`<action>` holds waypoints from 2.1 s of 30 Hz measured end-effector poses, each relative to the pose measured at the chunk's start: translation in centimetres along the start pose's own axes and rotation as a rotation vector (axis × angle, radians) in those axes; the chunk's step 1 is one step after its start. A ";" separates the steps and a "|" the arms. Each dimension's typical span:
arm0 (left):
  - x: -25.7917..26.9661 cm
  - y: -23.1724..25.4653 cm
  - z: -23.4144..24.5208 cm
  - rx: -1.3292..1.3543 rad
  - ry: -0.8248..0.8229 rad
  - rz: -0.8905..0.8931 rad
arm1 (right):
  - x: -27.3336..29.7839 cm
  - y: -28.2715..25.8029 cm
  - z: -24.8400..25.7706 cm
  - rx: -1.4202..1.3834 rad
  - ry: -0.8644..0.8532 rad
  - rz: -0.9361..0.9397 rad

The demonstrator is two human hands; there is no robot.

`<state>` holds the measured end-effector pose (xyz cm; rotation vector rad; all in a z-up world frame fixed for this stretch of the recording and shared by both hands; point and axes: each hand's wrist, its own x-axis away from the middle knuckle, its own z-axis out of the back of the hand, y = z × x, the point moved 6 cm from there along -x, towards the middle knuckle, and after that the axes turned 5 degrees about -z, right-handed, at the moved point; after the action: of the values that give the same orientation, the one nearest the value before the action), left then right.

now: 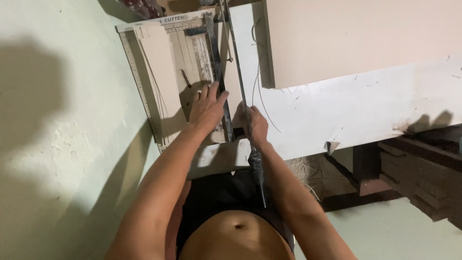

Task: The person uses a manual paper cutter to trim a large sheet of light-colored paper. They align the paper against the guide, pull down the cutting lever to slice the sheet, and then remove the cut piece.

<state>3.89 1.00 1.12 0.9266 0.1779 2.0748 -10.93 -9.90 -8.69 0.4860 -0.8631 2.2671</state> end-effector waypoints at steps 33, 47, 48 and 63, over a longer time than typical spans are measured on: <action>-5.0 0.1 -3.5 0.150 -0.029 0.288 | 14.2 0.8 0.9 0.137 -0.150 -0.149; -1.6 5.2 -5.4 0.103 0.049 -0.275 | 19.1 -9.9 17.5 -0.239 -0.321 -0.036; -0.5 4.4 -6.2 0.100 0.054 -0.265 | 19.2 -9.8 17.4 -0.240 -0.326 -0.025; 15.6 5.5 -2.3 0.020 0.981 -0.114 | 20.2 -11.5 20.2 -0.053 -0.349 0.131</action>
<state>-7.11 9.48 10.39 -0.1639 0.7357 2.2469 -15.34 -8.36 21.69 0.8396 -1.1533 2.3069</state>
